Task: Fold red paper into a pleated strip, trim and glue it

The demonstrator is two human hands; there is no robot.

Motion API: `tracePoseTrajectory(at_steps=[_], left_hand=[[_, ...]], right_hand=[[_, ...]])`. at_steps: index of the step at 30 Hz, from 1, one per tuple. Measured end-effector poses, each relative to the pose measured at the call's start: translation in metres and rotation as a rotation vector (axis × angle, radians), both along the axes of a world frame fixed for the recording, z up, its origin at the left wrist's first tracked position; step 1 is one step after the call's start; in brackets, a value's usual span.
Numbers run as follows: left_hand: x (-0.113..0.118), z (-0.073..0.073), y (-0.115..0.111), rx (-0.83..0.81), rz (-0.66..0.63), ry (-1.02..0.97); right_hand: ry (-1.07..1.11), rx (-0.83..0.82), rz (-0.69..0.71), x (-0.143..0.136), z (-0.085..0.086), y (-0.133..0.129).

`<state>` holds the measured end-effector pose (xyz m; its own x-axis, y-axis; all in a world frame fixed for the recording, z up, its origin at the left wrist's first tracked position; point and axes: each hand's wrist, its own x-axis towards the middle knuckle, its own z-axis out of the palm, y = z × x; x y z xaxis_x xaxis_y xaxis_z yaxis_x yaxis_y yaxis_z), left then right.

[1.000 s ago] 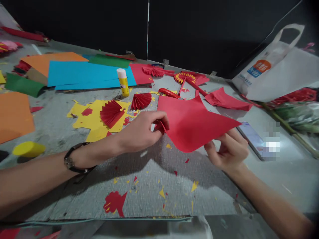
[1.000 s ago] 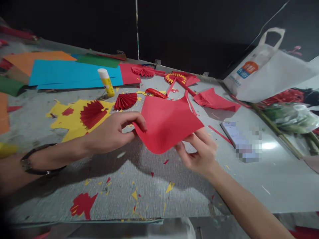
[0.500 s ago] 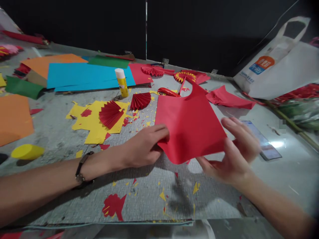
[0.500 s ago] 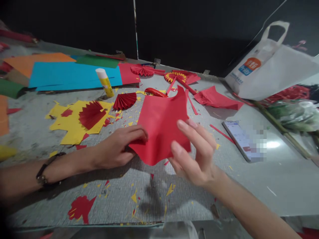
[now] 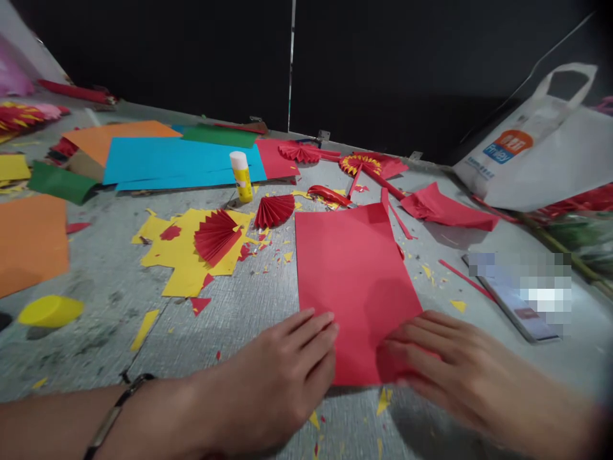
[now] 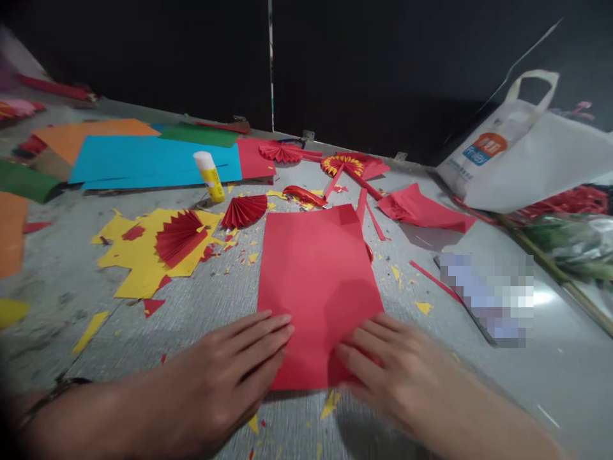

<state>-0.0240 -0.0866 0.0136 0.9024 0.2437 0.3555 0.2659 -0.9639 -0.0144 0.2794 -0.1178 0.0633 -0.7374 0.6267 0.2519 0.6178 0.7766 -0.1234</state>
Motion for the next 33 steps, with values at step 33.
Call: tracePoseTrajectory(at_steps=[33], left_hand=[[0.000, 0.000, -0.023, 0.138, 0.381, 0.093]], right_hand=[[0.092, -0.132, 0.146, -0.021, -0.044, 0.022]])
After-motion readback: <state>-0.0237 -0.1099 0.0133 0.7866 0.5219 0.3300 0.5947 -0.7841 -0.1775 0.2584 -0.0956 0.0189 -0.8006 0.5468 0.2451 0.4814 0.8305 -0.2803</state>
